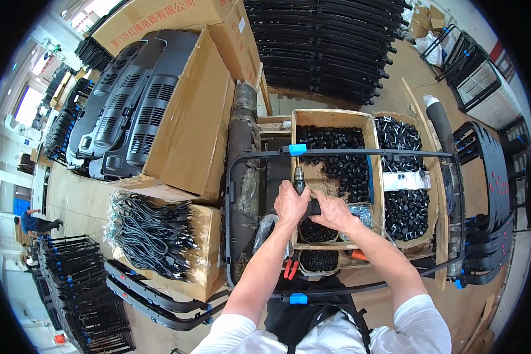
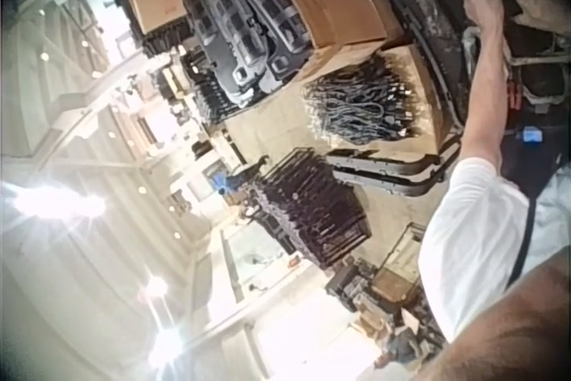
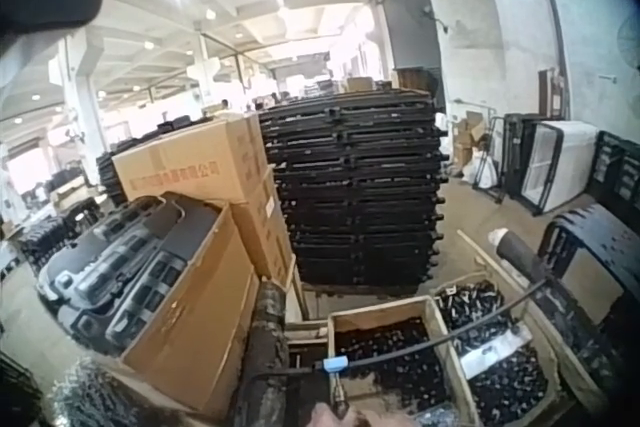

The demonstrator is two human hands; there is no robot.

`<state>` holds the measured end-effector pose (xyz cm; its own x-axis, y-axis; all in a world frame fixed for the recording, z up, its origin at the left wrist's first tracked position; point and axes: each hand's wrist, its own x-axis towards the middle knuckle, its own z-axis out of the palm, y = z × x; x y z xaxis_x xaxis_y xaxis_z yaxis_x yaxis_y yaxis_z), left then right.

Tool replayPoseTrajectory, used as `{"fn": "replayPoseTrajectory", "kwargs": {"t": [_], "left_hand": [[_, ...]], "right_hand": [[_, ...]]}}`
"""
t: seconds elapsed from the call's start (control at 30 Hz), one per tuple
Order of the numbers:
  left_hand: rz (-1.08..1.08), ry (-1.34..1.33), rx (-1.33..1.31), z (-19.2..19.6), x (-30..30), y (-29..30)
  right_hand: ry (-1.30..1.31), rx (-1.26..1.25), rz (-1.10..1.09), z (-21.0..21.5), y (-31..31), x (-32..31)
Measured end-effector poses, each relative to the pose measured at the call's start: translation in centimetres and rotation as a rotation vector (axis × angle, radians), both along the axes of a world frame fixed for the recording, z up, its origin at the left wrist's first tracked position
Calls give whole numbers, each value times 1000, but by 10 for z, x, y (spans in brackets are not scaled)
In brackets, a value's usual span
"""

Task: Assemble machinery parts by connecting internal wires and fastening plastic covers with screws.

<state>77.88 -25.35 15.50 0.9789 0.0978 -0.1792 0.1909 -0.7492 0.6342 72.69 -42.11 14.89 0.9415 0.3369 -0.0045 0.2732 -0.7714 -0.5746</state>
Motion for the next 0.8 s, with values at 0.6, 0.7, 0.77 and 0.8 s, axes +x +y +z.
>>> {"fn": "replayPoseTrajectory", "kwargs": {"t": [0.6,0.7,0.77,0.8], "left_hand": [[8,29,-18,2,14,-2],[10,26,-12,0,12,1],[10,25,-12,-2,11,2],[8,27,-8,-2,10,3]], "right_hand": [[6,-27,8,5,2,10],[52,9,-25,12,13,6],[61,16,-19,15,14,4],[72,25,-15,17,15,4]]}}
